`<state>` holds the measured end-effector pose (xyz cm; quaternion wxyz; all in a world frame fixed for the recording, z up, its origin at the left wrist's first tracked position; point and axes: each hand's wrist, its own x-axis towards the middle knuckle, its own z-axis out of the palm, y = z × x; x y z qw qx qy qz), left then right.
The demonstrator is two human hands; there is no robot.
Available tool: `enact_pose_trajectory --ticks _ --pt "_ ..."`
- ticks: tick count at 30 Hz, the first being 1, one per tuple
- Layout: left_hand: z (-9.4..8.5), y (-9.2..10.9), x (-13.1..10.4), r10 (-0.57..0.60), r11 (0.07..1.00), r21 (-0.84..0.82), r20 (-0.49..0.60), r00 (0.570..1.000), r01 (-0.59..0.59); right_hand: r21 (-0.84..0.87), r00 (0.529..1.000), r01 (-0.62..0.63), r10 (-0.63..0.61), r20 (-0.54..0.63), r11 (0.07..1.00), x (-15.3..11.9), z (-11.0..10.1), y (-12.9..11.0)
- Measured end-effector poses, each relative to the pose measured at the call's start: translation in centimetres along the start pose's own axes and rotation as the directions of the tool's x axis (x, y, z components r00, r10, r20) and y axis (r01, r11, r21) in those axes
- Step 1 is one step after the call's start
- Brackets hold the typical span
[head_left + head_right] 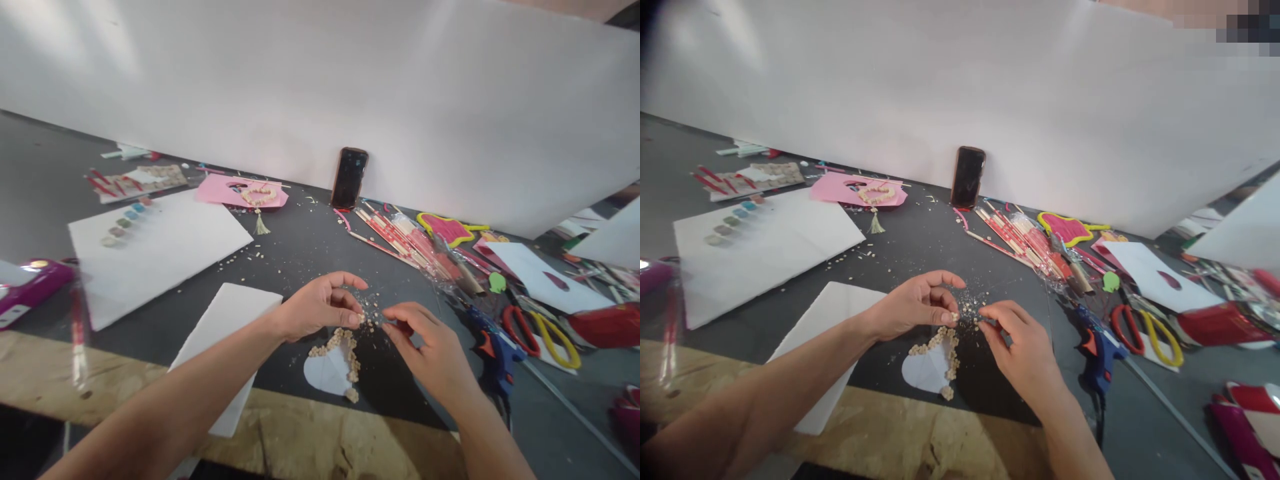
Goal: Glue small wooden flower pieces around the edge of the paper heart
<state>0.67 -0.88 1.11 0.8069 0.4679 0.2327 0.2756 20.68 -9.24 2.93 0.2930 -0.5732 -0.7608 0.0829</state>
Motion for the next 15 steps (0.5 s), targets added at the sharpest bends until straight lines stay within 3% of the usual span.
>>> enact_pose_trajectory --ticks 5,15 --pt "0.3 0.1 -0.4 0.025 1.000 -0.008 0.026 0.999 -0.025 0.105 0.984 0.121 -0.106 -0.141 0.987 0.1 1.3 -1.9" --pt "0.6 0.1 -0.4 0.034 0.999 0.029 0.040 0.999 -0.035 0.049 0.957 0.204 -0.188 -0.220 0.978 0.0 2.0 -2.4"
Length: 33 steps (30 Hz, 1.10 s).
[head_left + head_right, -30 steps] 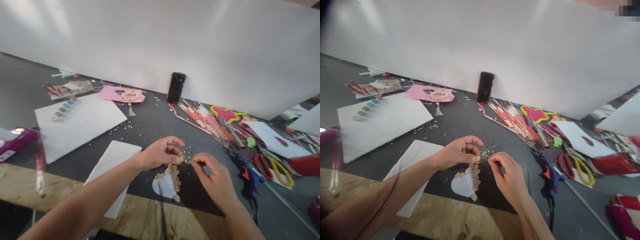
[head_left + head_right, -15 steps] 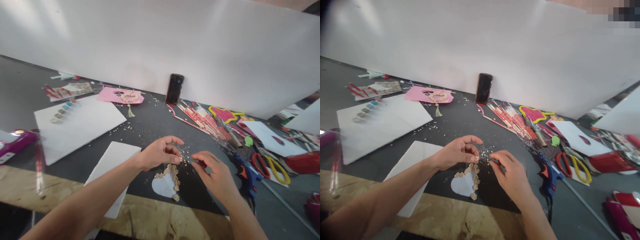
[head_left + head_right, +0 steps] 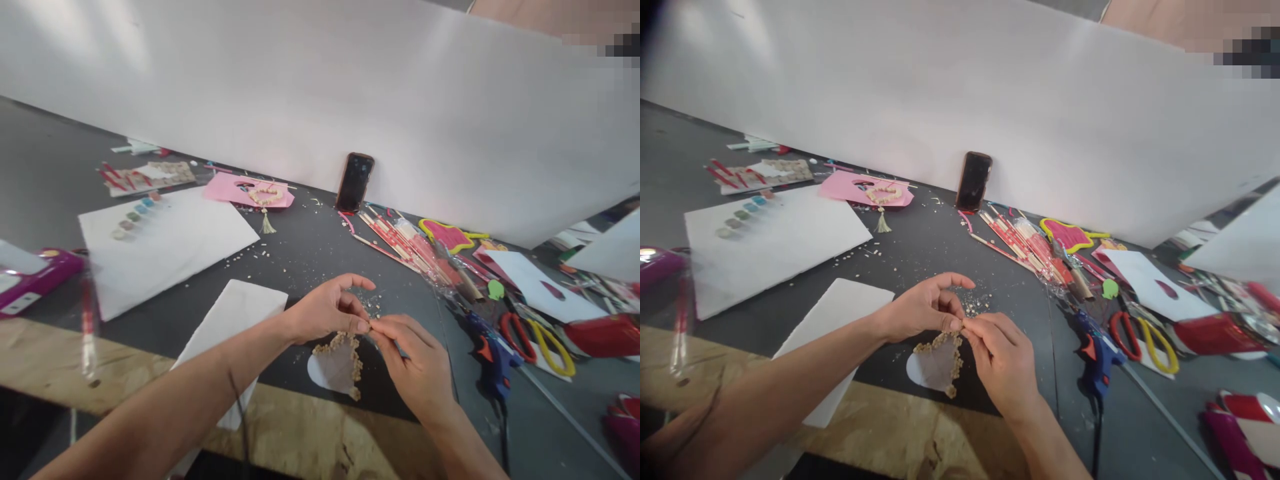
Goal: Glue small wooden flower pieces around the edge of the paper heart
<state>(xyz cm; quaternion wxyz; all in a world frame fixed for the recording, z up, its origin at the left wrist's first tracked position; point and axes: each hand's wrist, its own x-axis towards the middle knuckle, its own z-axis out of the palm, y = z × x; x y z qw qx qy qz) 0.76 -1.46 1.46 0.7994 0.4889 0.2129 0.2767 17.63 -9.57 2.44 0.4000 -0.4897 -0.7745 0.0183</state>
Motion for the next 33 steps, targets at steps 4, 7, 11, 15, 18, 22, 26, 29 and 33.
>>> enact_pose_trajectory --ticks 4,7,11,15,18,22,26,29,33 --pt "0.0 -0.2 0.0 0.006 1.000 0.012 -0.002 1.000 -0.006 0.008 1.000 -0.027 0.027 0.006 1.000 -0.2 0.1 0.2" --pt "-0.1 -0.3 0.1 -0.001 1.000 0.003 -0.014 1.000 0.001 0.019 0.997 -0.076 0.075 0.030 0.997 -0.2 0.1 0.3" --pt "-0.1 -0.4 0.1 -0.013 1.000 0.002 -0.009 1.000 0.013 0.043 0.998 -0.046 0.044 0.034 0.998 -0.2 0.1 0.3" --pt "0.0 -0.2 0.2 0.004 1.000 -0.002 -0.028 1.000 -0.004 0.113 0.988 -0.150 0.146 0.045 0.982 -0.5 0.1 0.6" --pt "-0.4 0.0 0.5 0.085 0.996 0.020 -0.205 0.975 -0.082 0.153 0.969 -0.244 0.238 0.060 0.958 -0.8 0.3 1.2" --pt "-1.9 0.6 1.1 0.248 0.967 0.097 -0.560 0.790 -0.235 0.129 0.953 -0.303 0.297 0.060 0.944 -0.7 0.0 1.8" --pt "-3.3 0.9 1.5 0.341 0.932 0.145 -0.666 0.663 -0.333 0.071 0.897 -0.436 0.440 -0.055 0.897 0.0 -1.5 2.2" --pt "-3.5 0.8 1.6 0.359 0.919 0.147 -0.692 0.626 -0.365 0.021 0.865 -0.502 0.501 0.034 0.865 1.0 -2.5 2.8" --pt "-3.5 0.5 1.9 0.401 0.903 0.182 -0.682 0.611 -0.389 -0.098 0.880 -0.390 0.402 0.255 0.916 3.4 -1.6 3.8"
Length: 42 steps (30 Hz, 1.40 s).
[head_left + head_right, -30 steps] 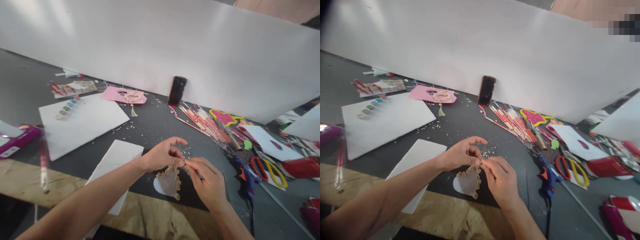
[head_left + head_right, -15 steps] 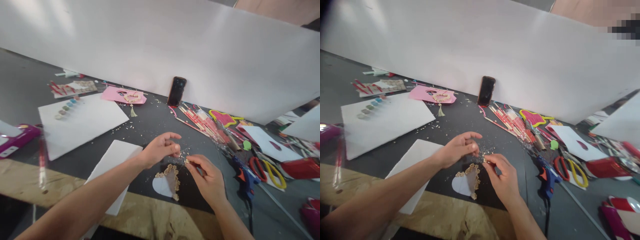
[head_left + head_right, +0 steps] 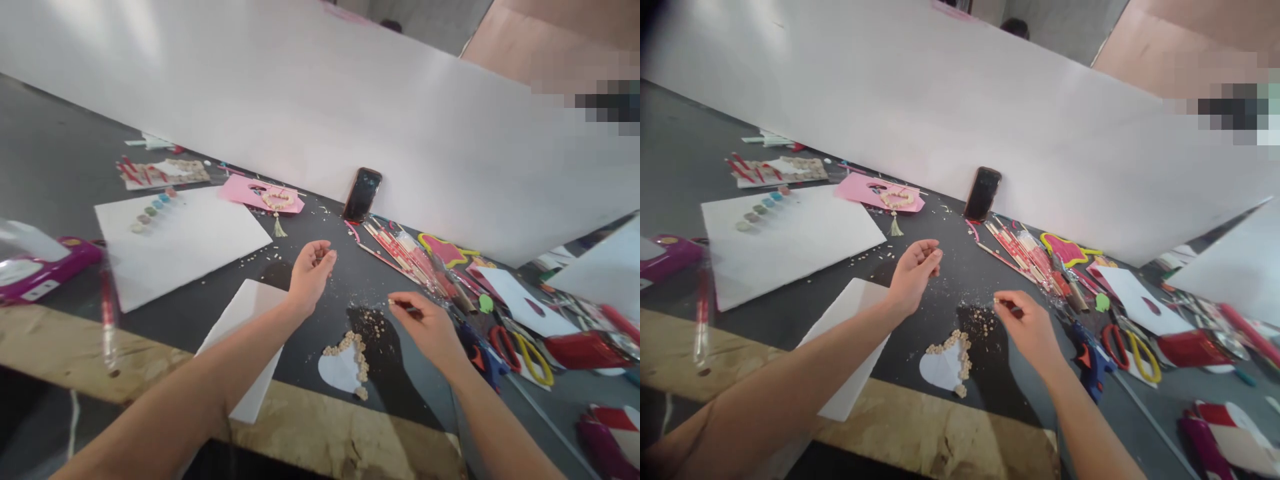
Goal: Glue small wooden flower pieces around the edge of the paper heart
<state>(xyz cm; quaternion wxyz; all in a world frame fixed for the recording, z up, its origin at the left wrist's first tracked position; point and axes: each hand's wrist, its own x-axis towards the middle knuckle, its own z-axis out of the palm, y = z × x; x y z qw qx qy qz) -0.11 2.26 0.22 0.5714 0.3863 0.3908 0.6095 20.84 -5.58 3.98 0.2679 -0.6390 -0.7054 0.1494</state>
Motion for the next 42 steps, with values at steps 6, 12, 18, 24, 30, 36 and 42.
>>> enact_pose_trajectory --ticks 6,12,18,24,30,36,42 --pt "-0.2 -0.3 0.4 0.058 0.998 0.026 -0.031 0.998 -0.057 -0.103 0.979 0.150 -0.132 0.157 0.983 4.7 3.4 -0.5" --pt "-0.3 -0.1 0.5 0.067 0.997 0.045 -0.037 0.997 -0.065 -0.164 0.955 0.196 -0.150 0.255 0.967 6.6 4.8 0.2" --pt "-0.6 -0.3 0.7 0.088 0.993 0.080 -0.037 0.995 -0.085 -0.133 0.941 0.193 -0.145 0.306 0.972 6.4 4.1 0.2" --pt "-0.7 -1.2 1.0 0.162 0.976 0.151 -0.024 0.986 -0.157 -0.113 0.986 0.117 -0.102 0.128 0.987 3.9 2.0 -0.5" --pt "-0.6 -0.8 -0.2 0.262 0.932 0.235 0.087 0.961 -0.275 -0.062 0.998 0.061 -0.061 0.001 0.996 -4.0 -0.1 -1.6" --pt "0.7 0.2 -2.3 0.440 0.755 0.391 0.293 0.849 -0.527 -0.018 0.999 0.028 -0.029 -0.039 0.999 -10.1 -1.1 -2.5" --pt "1.9 0.7 -2.6 0.384 0.795 0.402 0.248 0.890 -0.455 0.039 0.996 0.080 -0.081 0.025 0.996 -12.4 -1.2 -3.3"
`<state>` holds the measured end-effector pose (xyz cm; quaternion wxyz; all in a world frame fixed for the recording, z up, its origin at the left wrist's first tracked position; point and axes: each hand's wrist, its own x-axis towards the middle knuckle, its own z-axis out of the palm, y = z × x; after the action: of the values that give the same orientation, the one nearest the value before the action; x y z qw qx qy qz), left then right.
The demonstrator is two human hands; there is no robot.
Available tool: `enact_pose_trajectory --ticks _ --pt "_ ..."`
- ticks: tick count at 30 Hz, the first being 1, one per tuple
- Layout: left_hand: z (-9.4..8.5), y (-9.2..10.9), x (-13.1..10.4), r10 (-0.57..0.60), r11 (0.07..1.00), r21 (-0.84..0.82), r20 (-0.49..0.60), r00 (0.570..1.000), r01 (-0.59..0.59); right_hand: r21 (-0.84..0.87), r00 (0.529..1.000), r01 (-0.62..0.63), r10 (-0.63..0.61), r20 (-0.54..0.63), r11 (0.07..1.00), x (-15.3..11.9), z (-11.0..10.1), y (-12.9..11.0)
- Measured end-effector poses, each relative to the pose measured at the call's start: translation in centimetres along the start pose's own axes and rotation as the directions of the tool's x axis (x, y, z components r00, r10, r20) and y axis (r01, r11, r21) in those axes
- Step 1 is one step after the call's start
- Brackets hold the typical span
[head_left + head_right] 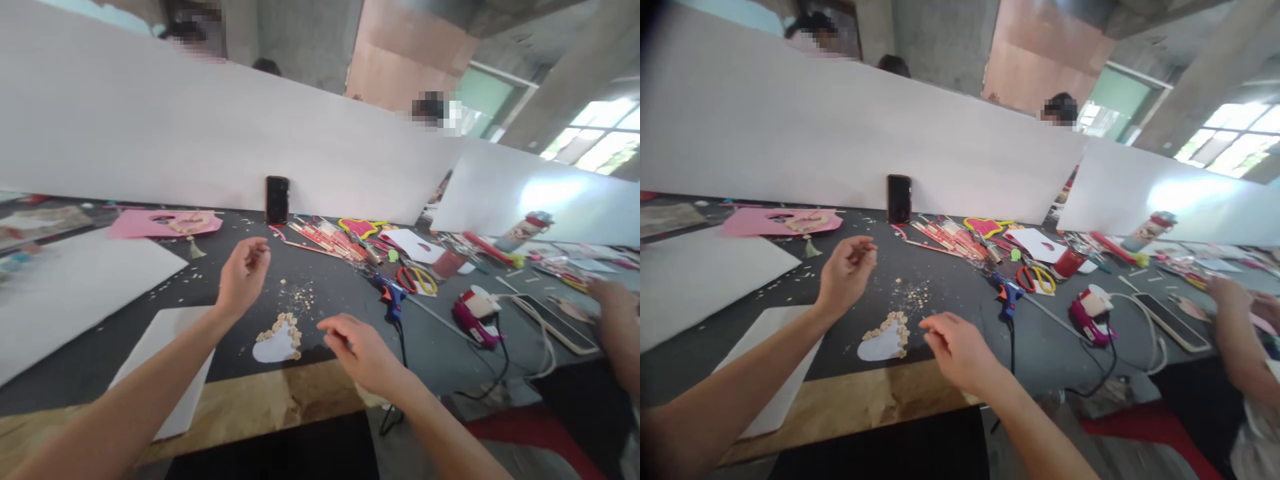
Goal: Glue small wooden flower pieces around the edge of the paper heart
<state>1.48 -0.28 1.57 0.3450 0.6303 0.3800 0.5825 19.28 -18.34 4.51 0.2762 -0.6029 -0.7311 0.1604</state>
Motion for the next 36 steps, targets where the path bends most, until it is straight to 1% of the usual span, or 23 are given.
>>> enact_pose_trajectory --ticks 3,4,5,6,8,9,11,13,15,18,19,21,24,27,30,32,34,36 --pt "-0.1 0.2 1.0 -0.080 0.995 -0.058 -0.012 0.997 0.079 0.031 0.993 0.078 -0.080 0.091 0.996 -0.7 0.5 -0.8" --pt "-0.2 0.3 1.4 -0.195 0.970 -0.152 -0.039 0.980 0.187 0.042 0.989 0.097 -0.101 0.110 0.994 -0.8 0.7 -1.0" --pt "-0.2 0.4 1.8 -0.244 0.954 -0.192 -0.042 0.969 0.232 0.053 0.986 0.112 -0.118 0.120 0.992 -1.0 0.8 -1.2" --pt "-0.3 0.6 2.2 -0.274 0.940 -0.218 -0.022 0.961 0.263 0.064 0.983 0.126 -0.133 0.128 0.990 -1.0 0.9 -1.4" --pt "-0.5 1.0 2.7 -0.326 0.910 -0.258 0.033 0.945 0.324 0.079 0.977 0.155 -0.164 0.135 0.985 -1.0 1.0 -1.6" --pt "-0.5 1.3 2.8 -0.360 0.888 -0.277 0.080 0.929 0.368 0.076 0.976 0.169 -0.178 0.129 0.983 -1.0 1.1 -1.6" --pt "-0.5 1.9 2.8 -0.446 0.819 -0.293 0.217 0.868 0.494 0.047 0.975 0.193 -0.197 0.106 0.980 -0.7 1.1 -1.5" --pt "-0.2 2.6 2.4 -0.492 0.770 -0.276 0.317 0.811 0.575 0.004 0.974 0.215 -0.215 0.072 0.977 -0.3 1.0 -1.5" --pt "0.1 3.4 2.0 -0.517 0.719 -0.310 0.360 0.777 0.622 -0.039 0.971 0.237 -0.235 0.034 0.971 0.2 0.8 -1.5" --pt "0.4 4.8 1.7 -0.547 0.595 -0.454 0.377 0.748 0.664 -0.101 0.966 0.253 -0.256 -0.023 0.962 1.3 0.2 -1.8" --pt "0.4 5.2 1.7 -0.549 0.564 -0.497 0.371 0.749 0.660 -0.120 0.964 0.255 -0.262 -0.042 0.959 1.7 0.0 -2.0" --pt "0.3 6.0 1.9 -0.551 0.534 -0.567 0.330 0.767 0.627 -0.147 0.958 0.262 -0.276 -0.080 0.954 2.5 -0.2 -2.4" --pt "-0.1 6.6 2.2 -0.545 0.493 -0.647 0.292 0.786 0.582 -0.162 0.944 0.287 -0.308 -0.121 0.944 3.5 0.3 -3.1" --pt "-0.8 6.9 2.5 -0.518 0.433 -0.722 0.291 0.805 0.540 -0.196 0.923 0.353 -0.375 -0.085 0.915 4.0 1.6 -3.9" --pt "-1.8 6.9 2.9 -0.462 0.349 -0.794 0.317 0.828 0.499 -0.247 0.892 0.428 -0.451 -0.043 0.869 4.3 2.9 -4.5" --pt "-2.4 7.0 3.1 -0.420 0.303 -0.817 0.347 0.838 0.490 -0.271 0.873 0.449 -0.483 -0.069 0.851 4.5 3.3 -4.8" --pt "-2.7 7.1 3.1 -0.406 0.291 -0.816 0.368 0.836 0.500 -0.290 0.858 0.452 -0.500 -0.119 0.844 5.0 3.3 -5.0" --pt "-2.6 7.1 2.9 -0.419 0.309 -0.790 0.386 0.822 0.529 -0.314 0.843 0.447 -0.512 -0.166 0.837 5.6 3.1 -5.2"
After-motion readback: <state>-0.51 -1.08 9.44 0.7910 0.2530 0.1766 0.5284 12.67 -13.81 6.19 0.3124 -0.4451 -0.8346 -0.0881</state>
